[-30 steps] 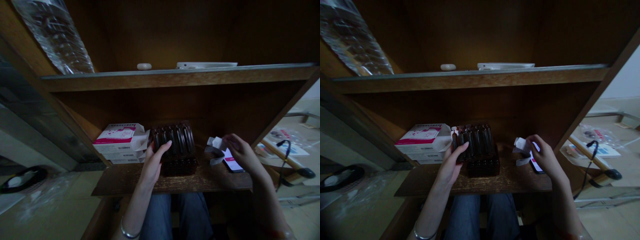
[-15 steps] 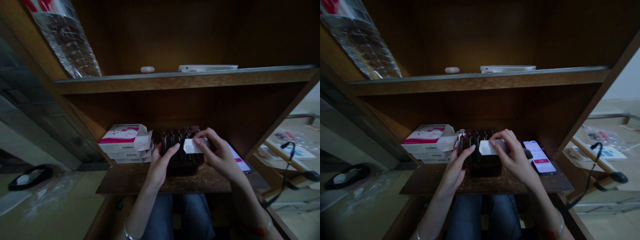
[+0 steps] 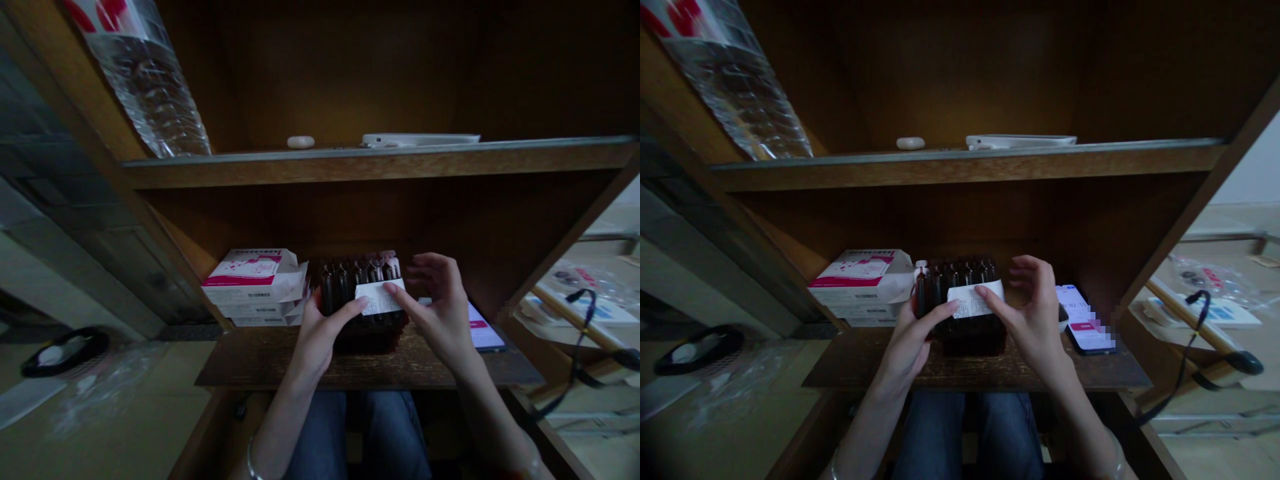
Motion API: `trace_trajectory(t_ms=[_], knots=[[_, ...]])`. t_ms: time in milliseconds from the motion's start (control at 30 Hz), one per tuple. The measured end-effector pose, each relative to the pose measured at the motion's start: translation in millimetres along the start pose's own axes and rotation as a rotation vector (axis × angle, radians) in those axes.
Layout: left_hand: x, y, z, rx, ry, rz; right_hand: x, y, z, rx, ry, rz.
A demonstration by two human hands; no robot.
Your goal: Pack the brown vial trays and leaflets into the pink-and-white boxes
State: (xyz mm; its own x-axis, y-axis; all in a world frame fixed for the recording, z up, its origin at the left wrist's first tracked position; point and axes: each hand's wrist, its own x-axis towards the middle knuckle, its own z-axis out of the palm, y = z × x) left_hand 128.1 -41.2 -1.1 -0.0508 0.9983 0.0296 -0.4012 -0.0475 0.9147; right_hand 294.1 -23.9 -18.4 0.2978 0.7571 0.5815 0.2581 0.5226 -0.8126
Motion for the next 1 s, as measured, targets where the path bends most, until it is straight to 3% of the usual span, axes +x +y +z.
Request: trace_trajectory(t_ms=[167,400,600,1000], knots=[[0.0,4.4,2.0,0.032,0.019,0.024,-2.4,-12.5,-2.0,0.224,-0.237,0.348],[-1.4,6.7,5.3,0.058,-0.013,-0.012,0.3,-14.3,-1.2,0.448,-0.396,0.52],[-0.8,6.9,8.6,0.064,-0.028,-0.067,-2.8,-9.7,0.1,0.482,-0.396,0.61],[-4.5,7.7,15.4,0.178,-0.046,0.017,-1.9,-10.3,-0.1,0.53,-0.382,0.663]])
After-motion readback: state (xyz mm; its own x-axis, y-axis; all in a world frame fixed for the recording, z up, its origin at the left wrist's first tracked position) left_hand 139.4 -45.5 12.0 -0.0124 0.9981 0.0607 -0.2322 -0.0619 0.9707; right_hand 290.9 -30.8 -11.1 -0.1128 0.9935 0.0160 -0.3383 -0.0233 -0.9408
